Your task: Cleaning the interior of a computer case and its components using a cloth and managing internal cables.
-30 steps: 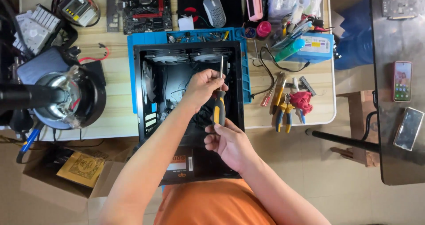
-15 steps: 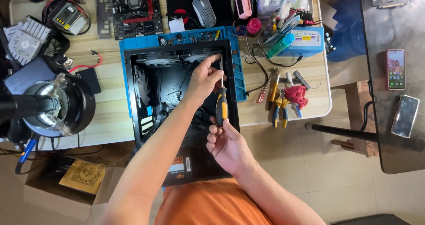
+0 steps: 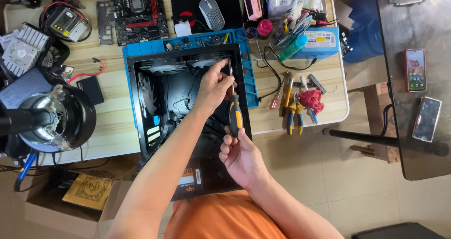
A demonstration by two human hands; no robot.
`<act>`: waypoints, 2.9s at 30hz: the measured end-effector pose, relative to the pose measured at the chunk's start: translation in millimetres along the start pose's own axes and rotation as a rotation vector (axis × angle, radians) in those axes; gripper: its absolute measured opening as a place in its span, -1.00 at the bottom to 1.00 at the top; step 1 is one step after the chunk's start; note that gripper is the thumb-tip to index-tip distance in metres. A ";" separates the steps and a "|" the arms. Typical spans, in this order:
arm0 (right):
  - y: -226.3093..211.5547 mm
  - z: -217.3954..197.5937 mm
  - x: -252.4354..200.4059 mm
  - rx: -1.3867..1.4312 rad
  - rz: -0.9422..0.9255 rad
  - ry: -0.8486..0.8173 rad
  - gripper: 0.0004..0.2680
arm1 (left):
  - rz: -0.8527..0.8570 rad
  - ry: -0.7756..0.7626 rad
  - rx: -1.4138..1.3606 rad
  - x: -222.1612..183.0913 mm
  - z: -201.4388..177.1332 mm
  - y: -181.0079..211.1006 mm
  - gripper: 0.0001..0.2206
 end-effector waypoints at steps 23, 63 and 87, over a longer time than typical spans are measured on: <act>-2.1 2.6 6.5 0.053 -0.015 0.022 -0.58 | -0.035 0.115 0.125 -0.7 -2.0 -19.5 -0.52; -36.1 -14.9 18.0 -1.914 -0.892 -0.179 -0.39 | -0.219 -0.160 -0.171 -98.6 7.0 -53.3 -0.95; -36.4 -12.4 15.5 -1.859 -0.968 -0.166 -0.33 | -0.253 -0.142 -0.258 -92.5 8.2 -69.0 -0.74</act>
Point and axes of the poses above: each hand's wrist, its own x-axis towards the middle knuckle, its own z-axis out of the palm, y = z × x, the point moved 1 cm from there along x, towards the middle knuckle, and after that the axes turned 12 degrees about -z, right-handed, at the moved point
